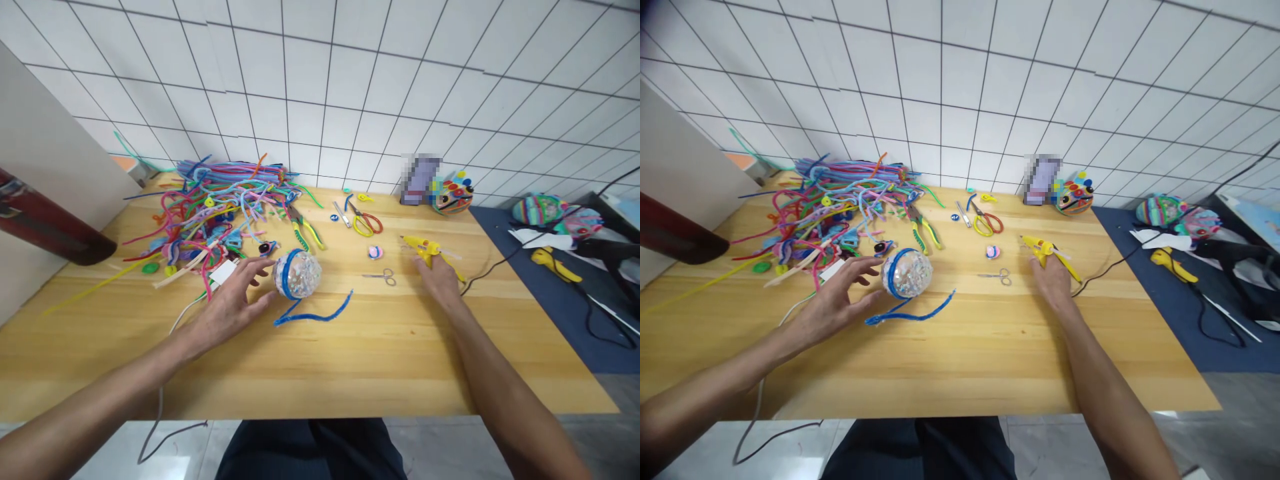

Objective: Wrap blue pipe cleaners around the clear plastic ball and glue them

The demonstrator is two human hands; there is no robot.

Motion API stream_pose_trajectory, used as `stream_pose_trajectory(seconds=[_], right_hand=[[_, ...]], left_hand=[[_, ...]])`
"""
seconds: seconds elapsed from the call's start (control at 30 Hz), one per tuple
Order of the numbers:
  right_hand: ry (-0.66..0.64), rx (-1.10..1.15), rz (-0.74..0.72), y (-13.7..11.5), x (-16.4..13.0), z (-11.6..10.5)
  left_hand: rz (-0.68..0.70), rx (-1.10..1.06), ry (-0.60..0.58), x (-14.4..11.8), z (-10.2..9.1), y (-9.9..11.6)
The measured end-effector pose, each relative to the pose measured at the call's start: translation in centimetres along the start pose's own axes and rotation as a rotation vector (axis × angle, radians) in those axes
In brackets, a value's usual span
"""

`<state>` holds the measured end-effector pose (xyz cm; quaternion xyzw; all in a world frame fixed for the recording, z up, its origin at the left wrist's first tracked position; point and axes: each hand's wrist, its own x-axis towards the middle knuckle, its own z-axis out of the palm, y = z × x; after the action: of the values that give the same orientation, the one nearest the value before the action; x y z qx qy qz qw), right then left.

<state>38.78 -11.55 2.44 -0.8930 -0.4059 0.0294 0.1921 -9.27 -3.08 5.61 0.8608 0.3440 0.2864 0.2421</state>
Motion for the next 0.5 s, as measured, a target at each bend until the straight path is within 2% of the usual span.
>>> stream_pose_trajectory(seconds=[0.23,0.37,0.5], right_hand=[[0.050,0.064,0.010,0.8,0.6,-0.9],[0.123,0.076,0.016,0.7,1.9,-0.6],[0.119,0.091,-0.011,0.6,2.8,-0.3]], left_hand=[[0.123,0.018,-0.028,-0.5,1.3,-0.1],[0.182,0.007,-0.036,-0.2,2.1,-0.3],[0.207,0.007,-0.041,0.3,2.3,-0.5]])
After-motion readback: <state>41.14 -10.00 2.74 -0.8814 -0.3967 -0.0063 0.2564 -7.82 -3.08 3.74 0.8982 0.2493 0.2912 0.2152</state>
